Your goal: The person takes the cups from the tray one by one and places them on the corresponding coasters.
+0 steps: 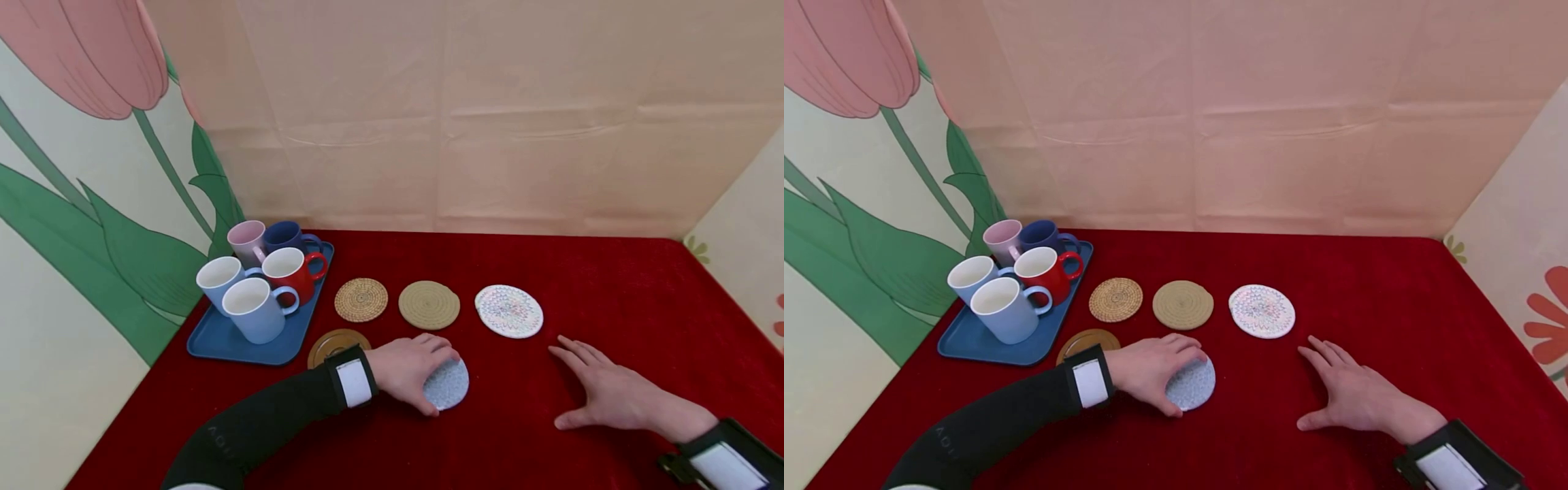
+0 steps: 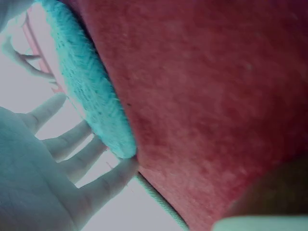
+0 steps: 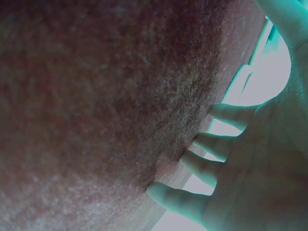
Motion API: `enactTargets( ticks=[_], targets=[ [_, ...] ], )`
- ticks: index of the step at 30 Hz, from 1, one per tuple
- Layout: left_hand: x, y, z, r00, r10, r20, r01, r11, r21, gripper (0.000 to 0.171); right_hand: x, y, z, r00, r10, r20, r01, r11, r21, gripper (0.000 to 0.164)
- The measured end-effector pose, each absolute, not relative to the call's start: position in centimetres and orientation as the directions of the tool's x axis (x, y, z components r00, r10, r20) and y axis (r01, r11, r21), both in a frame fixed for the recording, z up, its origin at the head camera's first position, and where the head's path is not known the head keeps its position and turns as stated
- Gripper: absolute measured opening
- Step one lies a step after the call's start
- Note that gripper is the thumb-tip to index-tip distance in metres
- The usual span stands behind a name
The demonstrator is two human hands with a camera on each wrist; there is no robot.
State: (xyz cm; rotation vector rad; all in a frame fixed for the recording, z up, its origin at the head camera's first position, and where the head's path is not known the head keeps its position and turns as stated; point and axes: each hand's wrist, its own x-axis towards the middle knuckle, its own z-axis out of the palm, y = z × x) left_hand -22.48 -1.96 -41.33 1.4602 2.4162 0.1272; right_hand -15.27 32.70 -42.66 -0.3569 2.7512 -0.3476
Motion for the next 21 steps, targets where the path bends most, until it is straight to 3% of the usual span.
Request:
enactTargets(
  ticks=[12,21],
  targets=[
    [-21.44,-1.56,-41.00,-0.511,0.832,-0.214,0.812,0.549,0.196,0.081,-15.34,32.78,-43.03,-0.908,-0.273,-0.319,-0.179,0.939,-0.294,0.119],
    [-21.99,-1.53,-40.89,-0.468,0.850,-0.241,0.834,0.515,0.199,0.079,-15.31,32.94,-43.20,-0.909,-0.271,-0.317,-0.174,0.937,-0.303,0.118]
  ],
)
